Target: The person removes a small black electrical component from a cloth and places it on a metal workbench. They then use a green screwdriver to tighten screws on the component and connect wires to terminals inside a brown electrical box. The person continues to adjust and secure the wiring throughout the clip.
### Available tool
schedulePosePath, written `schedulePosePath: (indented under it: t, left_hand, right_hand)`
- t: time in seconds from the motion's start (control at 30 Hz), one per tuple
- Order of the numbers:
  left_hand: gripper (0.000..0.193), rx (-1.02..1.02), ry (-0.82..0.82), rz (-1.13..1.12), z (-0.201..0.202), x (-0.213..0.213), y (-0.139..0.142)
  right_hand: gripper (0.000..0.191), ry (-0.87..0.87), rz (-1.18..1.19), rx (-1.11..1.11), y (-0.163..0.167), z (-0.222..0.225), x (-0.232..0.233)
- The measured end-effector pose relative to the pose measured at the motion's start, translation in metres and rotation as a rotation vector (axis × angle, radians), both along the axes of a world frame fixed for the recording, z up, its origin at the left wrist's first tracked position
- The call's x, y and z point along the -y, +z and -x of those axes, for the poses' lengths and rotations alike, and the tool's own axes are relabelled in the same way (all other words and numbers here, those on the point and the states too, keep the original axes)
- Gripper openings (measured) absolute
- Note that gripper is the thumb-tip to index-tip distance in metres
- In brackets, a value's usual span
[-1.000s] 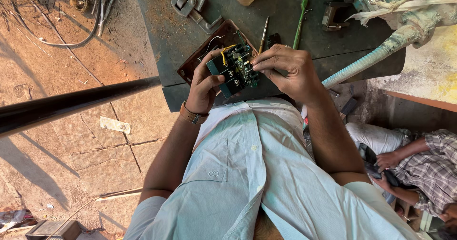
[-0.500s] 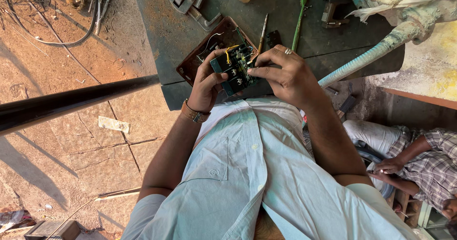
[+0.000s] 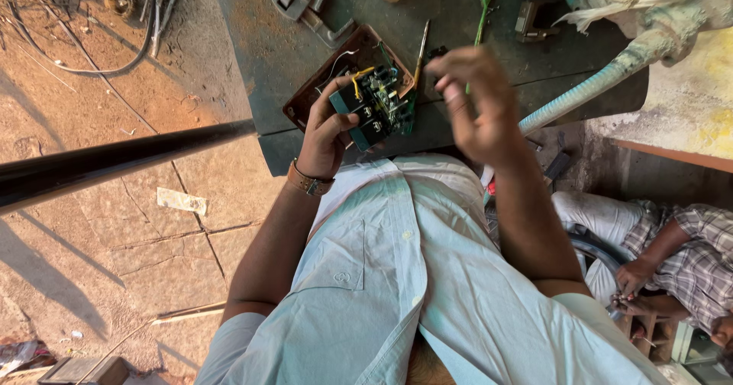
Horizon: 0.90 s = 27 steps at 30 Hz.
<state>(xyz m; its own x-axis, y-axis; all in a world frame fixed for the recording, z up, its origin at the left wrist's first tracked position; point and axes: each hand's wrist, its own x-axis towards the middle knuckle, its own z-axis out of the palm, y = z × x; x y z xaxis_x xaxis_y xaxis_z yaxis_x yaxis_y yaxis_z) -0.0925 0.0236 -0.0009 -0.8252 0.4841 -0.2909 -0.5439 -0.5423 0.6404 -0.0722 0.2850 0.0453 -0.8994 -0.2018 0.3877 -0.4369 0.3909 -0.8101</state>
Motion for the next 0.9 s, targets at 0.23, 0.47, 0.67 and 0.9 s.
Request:
schedulePosePath:
  t: [0.23,0.47,0.67,0.9]
  left_hand:
    - [0.052,-0.045,-0.004,-0.012,-0.004,0.003,-0.003]
    - [0.054,-0.035,0.002,0.02,-0.008,0.007,-0.004]
    - [0.054,-0.081,-0.005,0.027,-0.008,0.007,-0.005]
    - [0.052,-0.046,-0.036,0.028,-0.007,0.007,-0.004]
  right_hand:
    - [0.066,-0.164,-0.516,0.185,-0.068,0.024,-0.052]
    - [0.097,0.019,-0.761,0.269,-0.131,0.025,-0.056]
    - [0.086,-0.002,-0.87,0.373,-0.142,0.03,-0.061]
    - [0.096,-0.021,-0.832,0.199,-0.147,0.037,-0.063]
